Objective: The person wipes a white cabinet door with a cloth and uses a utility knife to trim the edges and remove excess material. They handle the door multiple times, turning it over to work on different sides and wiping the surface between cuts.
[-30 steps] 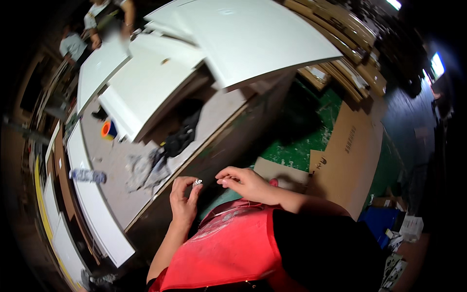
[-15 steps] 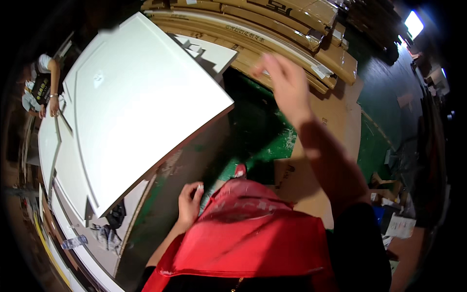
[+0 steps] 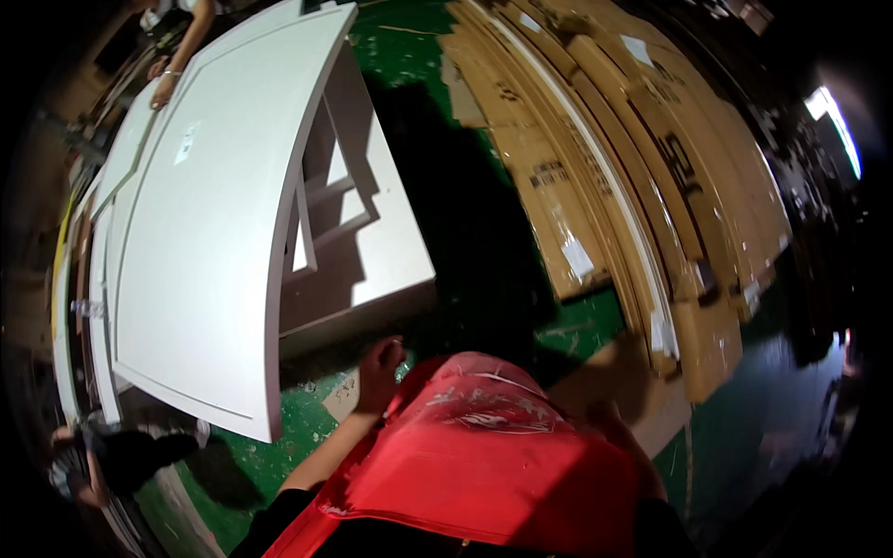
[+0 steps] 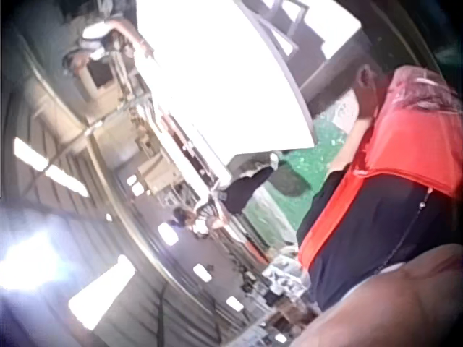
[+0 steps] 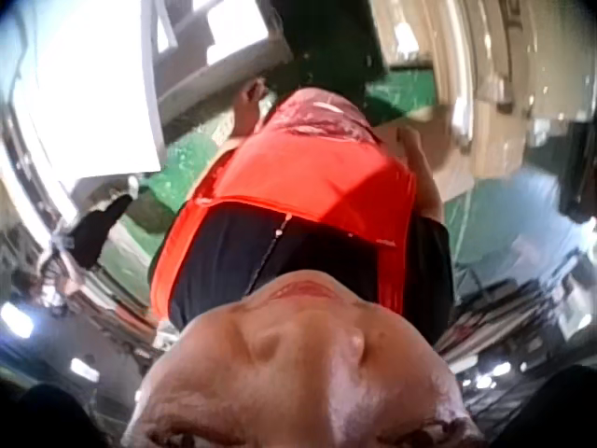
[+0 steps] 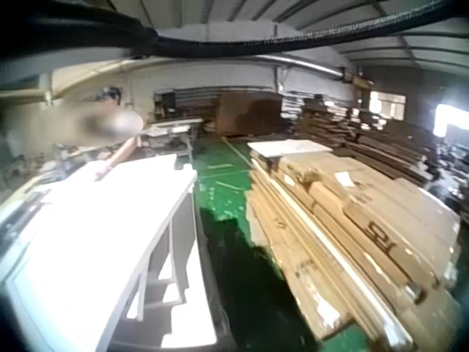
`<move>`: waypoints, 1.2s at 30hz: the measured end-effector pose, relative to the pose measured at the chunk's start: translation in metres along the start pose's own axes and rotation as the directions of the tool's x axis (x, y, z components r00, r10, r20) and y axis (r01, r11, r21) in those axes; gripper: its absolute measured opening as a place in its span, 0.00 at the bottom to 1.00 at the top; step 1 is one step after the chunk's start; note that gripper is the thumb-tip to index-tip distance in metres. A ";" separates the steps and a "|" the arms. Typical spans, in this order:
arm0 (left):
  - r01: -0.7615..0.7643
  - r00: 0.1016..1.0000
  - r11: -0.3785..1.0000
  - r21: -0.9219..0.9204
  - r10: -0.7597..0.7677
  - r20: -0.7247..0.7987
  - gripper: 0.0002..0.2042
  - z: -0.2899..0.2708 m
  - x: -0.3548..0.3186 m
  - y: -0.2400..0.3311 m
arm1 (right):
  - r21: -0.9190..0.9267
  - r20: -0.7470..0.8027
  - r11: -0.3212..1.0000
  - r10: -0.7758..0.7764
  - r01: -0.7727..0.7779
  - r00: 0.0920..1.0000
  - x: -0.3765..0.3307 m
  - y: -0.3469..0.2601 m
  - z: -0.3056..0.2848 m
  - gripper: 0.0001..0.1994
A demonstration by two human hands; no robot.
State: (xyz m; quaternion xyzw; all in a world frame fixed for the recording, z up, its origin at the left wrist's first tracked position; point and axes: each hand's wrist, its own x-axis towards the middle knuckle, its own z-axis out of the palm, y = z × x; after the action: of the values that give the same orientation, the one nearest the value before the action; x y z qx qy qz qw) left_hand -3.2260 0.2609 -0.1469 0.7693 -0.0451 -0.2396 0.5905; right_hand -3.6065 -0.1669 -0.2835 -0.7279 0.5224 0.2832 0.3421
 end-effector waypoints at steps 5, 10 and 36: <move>-0.108 0.994 0.992 0.063 0.108 0.002 0.14 0.088 0.010 0.107 | 0.616 -0.086 0.661 -0.485 0.429 0.871 0.109 -0.250 -0.097 0.11; 0.024 1.000 0.995 -0.097 -0.023 0.015 0.12 0.121 0.051 0.185 | 0.551 -0.131 0.430 -0.802 0.716 0.583 0.115 -0.501 -0.184 0.12; -0.227 0.608 0.718 -0.658 -0.424 -0.672 0.10 0.138 0.453 0.342 | 0.302 0.364 0.433 -0.876 0.849 0.317 0.348 -1.091 -0.241 0.11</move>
State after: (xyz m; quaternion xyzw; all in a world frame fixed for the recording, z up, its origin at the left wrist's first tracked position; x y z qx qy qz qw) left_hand -2.8117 -0.1234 0.0028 0.5168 0.3576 0.0897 0.7727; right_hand -2.4502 -0.3154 -0.1852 -0.7903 -0.0384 0.2097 0.5744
